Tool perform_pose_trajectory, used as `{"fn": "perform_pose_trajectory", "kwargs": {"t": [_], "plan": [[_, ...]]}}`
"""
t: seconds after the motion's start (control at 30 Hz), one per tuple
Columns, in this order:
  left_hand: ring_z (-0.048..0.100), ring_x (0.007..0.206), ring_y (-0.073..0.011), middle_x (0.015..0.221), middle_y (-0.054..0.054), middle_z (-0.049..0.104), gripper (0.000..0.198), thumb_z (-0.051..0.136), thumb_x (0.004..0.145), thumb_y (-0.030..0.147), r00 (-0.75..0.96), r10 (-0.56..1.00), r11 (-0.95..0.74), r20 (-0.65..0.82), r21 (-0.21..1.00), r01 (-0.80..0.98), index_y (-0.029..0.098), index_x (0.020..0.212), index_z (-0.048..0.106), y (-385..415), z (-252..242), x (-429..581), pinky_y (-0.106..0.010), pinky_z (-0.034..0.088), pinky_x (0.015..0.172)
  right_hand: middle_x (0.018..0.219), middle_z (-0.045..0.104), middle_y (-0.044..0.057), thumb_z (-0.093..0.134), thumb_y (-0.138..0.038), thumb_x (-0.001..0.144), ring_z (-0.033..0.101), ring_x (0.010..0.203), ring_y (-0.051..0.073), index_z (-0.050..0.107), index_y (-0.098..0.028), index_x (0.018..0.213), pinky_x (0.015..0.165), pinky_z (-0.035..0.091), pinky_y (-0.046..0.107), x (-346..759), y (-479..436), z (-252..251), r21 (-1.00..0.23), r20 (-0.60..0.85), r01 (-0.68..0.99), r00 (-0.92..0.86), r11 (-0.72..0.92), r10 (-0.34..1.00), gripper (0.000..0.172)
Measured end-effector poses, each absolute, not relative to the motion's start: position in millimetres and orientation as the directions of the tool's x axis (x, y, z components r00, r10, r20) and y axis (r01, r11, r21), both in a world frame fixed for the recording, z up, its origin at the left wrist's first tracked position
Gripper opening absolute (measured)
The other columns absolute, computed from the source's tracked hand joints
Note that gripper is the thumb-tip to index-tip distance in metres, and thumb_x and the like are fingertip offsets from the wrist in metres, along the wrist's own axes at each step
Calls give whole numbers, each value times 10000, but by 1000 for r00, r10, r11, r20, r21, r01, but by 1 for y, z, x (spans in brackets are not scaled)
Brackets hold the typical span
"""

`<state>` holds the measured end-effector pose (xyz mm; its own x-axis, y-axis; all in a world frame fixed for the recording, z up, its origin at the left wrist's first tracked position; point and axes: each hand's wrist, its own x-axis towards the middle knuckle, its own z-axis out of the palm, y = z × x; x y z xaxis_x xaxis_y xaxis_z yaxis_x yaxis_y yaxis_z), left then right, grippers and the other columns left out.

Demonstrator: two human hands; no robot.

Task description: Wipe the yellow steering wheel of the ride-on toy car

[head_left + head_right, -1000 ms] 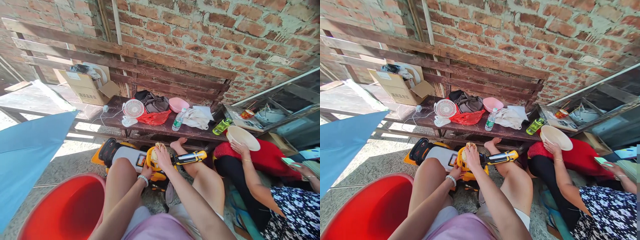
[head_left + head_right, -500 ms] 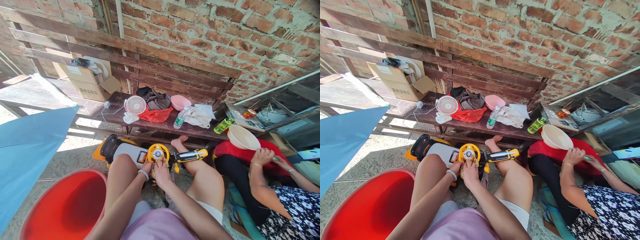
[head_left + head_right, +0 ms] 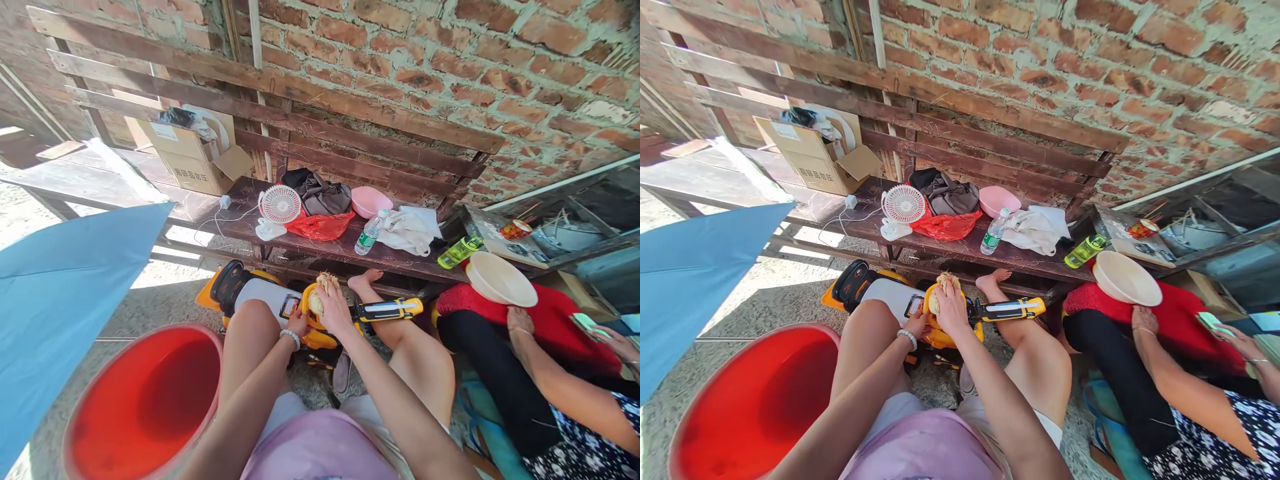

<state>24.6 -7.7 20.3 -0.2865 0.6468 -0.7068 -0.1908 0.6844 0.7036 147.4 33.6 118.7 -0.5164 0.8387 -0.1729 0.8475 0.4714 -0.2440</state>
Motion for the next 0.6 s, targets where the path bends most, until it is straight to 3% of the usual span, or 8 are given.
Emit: {"fn": "perform_pose_trajectory", "kwargs": {"t": [0.17,0.37,0.5,0.6], "plan": [[792,801,-214,1018,-65,781,195,559,1019,311,-256,607,718,-752,657,-231,240,1187,629,-10,23,25,-305,587,731,1741,355,140,683,-152,873,328,1566,353,562,-208,1557,1221,337,486,144,44,103,-201,-365,854,-520,480,773,697],[748,779,-197,913,-47,750,172,579,1021,352,-279,618,685,-735,678,-266,229,1126,640,-10,16,28,-301,599,705,1638,490,178,615,-136,905,434,1472,353,670,-169,1419,1204,332,511,162,-9,94,-193,-326,757,-650,625,687,517],[726,733,-192,838,-38,729,168,612,1004,348,-296,633,654,-715,699,-290,214,1100,641,-9,15,30,-302,605,681,1428,626,180,573,-86,898,569,1297,323,727,-165,1276,1084,439,445,175,-40,90,-224,-320,767,-641,601,698,415],[722,715,-199,813,-47,734,188,621,997,352,-296,642,634,-707,707,-312,207,1113,651,-9,15,31,-318,613,682,1286,673,137,618,-85,867,609,1217,292,726,-197,1269,1018,478,379,179,-41,95,-295,-337,745,-667,599,664,431]]}}
